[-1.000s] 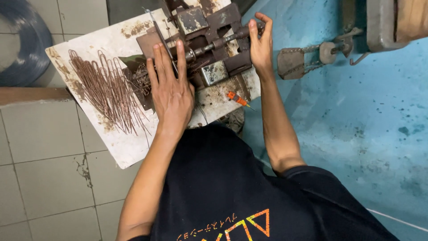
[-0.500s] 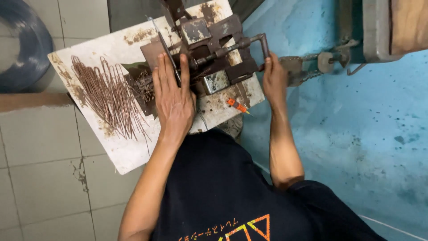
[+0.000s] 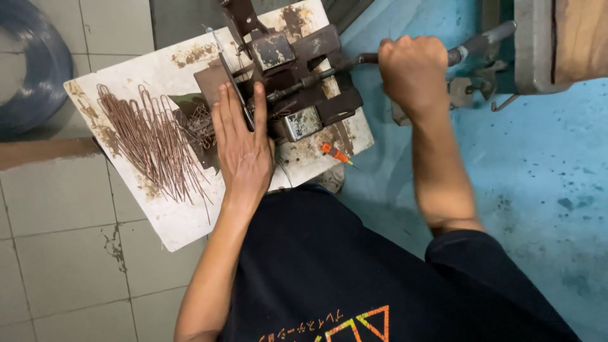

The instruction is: Bending copper wires into a specific shape using a manual bending machine.

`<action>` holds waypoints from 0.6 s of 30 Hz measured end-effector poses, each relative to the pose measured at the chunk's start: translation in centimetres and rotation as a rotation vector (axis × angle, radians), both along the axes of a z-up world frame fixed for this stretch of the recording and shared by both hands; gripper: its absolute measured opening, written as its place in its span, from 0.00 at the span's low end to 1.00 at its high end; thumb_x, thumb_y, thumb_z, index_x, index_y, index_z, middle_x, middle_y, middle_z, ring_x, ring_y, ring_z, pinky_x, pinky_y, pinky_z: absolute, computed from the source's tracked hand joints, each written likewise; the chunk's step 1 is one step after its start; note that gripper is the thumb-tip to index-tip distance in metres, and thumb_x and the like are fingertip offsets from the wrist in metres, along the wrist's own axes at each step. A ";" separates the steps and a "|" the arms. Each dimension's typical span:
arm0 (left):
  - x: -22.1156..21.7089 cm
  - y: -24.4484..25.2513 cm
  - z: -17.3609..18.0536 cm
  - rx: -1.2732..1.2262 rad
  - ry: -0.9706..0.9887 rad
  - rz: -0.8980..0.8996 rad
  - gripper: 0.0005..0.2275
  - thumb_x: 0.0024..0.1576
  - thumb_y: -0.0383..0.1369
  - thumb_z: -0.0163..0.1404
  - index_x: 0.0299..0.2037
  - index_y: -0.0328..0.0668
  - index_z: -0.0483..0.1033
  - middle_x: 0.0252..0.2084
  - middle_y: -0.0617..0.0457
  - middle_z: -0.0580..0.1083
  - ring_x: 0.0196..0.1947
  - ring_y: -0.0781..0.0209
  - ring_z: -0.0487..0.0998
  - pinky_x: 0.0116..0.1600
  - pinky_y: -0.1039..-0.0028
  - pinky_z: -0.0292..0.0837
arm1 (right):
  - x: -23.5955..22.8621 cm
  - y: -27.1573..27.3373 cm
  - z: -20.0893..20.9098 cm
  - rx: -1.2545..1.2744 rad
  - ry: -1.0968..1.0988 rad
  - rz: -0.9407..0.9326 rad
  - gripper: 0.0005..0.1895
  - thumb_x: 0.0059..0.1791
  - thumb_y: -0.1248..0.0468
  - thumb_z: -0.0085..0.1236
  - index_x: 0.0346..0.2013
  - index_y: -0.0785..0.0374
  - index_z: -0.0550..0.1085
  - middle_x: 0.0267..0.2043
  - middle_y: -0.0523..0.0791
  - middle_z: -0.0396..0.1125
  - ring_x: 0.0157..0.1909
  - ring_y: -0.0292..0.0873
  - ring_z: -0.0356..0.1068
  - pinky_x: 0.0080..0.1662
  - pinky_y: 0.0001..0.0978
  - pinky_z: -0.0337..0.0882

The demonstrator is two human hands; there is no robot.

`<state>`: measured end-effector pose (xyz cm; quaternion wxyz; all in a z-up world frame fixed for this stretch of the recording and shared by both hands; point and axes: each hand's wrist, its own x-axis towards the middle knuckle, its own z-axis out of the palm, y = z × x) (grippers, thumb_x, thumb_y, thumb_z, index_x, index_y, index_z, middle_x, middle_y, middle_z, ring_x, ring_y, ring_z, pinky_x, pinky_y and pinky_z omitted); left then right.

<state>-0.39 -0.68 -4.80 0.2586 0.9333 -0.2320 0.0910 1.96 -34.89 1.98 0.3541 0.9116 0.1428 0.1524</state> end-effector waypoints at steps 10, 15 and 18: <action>1.1 -3.1 8.9 -0.063 -0.040 0.102 0.35 0.65 0.38 0.51 0.79 0.44 0.44 0.74 0.24 0.55 0.78 0.31 0.42 0.76 0.41 0.29 | -1.7 1.6 11.0 0.129 0.302 -0.084 0.13 0.47 0.67 0.53 0.45 0.51 0.74 0.19 0.40 0.70 0.29 0.47 0.75 0.42 0.40 0.66; 5.5 -7.4 10.3 -0.416 -0.169 -0.040 0.31 0.62 0.31 0.54 0.75 0.34 0.55 0.64 0.31 0.63 0.68 0.28 0.63 0.71 0.44 0.57 | -2.0 -0.6 10.8 0.362 0.232 -0.045 0.21 0.33 0.44 0.71 0.32 0.49 0.76 0.23 0.39 0.73 0.35 0.43 0.77 0.58 0.44 0.68; 10.2 -8.7 11.0 -0.552 -0.257 0.026 0.36 0.57 0.22 0.58 0.75 0.35 0.53 0.65 0.30 0.62 0.67 0.29 0.62 0.71 0.42 0.58 | -1.9 -0.9 10.5 0.509 0.169 -0.017 0.20 0.38 0.44 0.73 0.27 0.53 0.74 0.21 0.40 0.72 0.33 0.42 0.76 0.55 0.42 0.71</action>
